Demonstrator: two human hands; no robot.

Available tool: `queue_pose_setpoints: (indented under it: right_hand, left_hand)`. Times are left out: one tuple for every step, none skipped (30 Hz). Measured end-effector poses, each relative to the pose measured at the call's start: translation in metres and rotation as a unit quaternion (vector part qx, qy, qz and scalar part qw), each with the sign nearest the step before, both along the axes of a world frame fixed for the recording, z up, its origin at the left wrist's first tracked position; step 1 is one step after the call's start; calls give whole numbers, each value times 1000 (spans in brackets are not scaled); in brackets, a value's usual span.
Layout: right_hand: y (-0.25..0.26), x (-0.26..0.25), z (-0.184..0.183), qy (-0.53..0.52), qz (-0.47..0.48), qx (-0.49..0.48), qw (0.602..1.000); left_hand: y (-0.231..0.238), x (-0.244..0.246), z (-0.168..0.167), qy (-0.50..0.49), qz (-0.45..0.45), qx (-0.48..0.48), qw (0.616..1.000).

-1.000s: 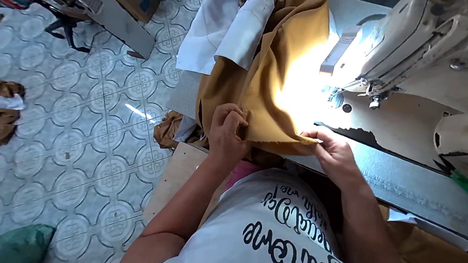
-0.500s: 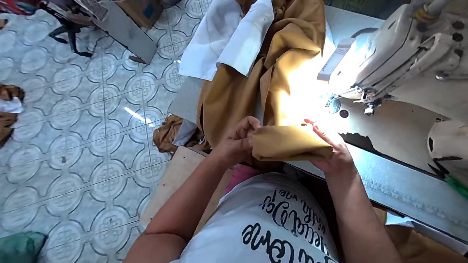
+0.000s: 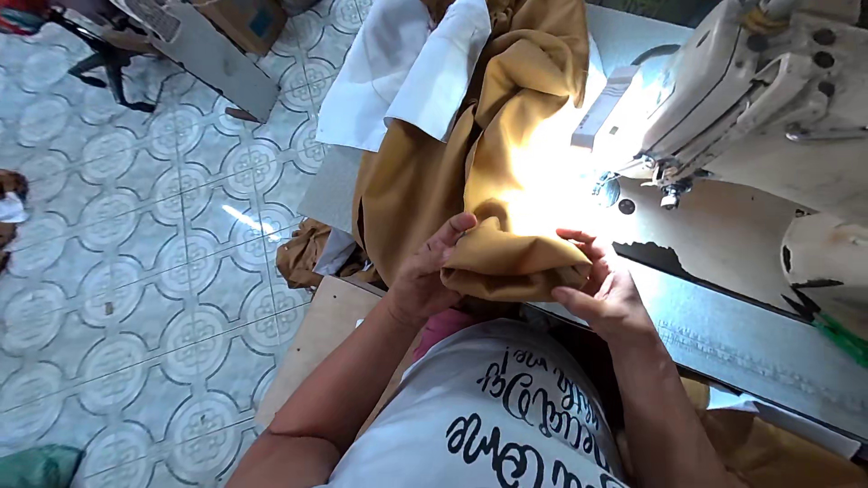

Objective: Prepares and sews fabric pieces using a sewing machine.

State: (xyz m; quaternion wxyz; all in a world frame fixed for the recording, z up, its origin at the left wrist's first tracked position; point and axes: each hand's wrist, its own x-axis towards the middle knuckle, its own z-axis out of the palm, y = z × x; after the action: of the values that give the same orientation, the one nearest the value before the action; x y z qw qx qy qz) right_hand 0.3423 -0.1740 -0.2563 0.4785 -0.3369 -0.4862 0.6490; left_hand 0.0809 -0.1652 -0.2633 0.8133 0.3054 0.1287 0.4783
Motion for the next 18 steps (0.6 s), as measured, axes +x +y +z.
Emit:
queue_pose_setpoints:
  right_hand:
    - [-1,-2,3,-35,-18,4,999]
    - [-1,-5,5,-72,-44,4,996]
    - [-2,-9,8,-109,-77,1,991]
    - [-3,-13,10,-142,-109,-2,984]
    - [-4,-16,12,-178,-141,0,974]
    - [-4,-19,13,-217,-172,9,961]
    - [-5,-20,13,-245,-203,16,948]
    - [-5,-20,13,-260,-231,15,937]
    - [-5,-18,12,-257,-258,13,931]
    - [-5,-15,12,-234,-277,11,932]
    - [-5,-14,12,-205,-290,10,935]
    - [-5,-15,13,-180,-298,6,937]
    - [-6,-17,12,-159,-304,6,939]
    - [-7,-19,11,-149,-309,8,939]
    - [-8,-19,9,-148,-310,12,939]
    - [-9,-19,8,-150,-313,18,938]
    - [-9,-19,7,-158,-316,22,935]
    - [-10,-19,7,-169,-317,27,933]
  left_hand:
    - [0,1,1,-4,-3,-1,1000]
    - [0,2,2,-2,-7,3,1000]
    - [0,2,3,10,-13,12,1000]
    - [0,1,5,29,-20,21,999]
    - [0,0,7,48,-31,32,998]
    - [0,-1,9,66,-42,40,996]
    - [-1,-3,12,85,-51,45,994]
    - [-2,-4,17,116,-51,45,991]
    - [-3,-2,27,166,-38,40,985]
    - [-6,3,39,247,-8,30,968]
    - [-6,6,46,316,10,27,948]
    - [-5,3,46,360,12,37,932]
    - [-3,-3,41,384,8,62,921]
    - [0,-10,33,397,-2,97,913]
    - [1,-13,31,419,-4,128,899]
    - [0,-12,31,446,3,148,883]
    - [-1,-8,33,471,17,165,866]
    - [-3,-4,35,497,33,180,848]
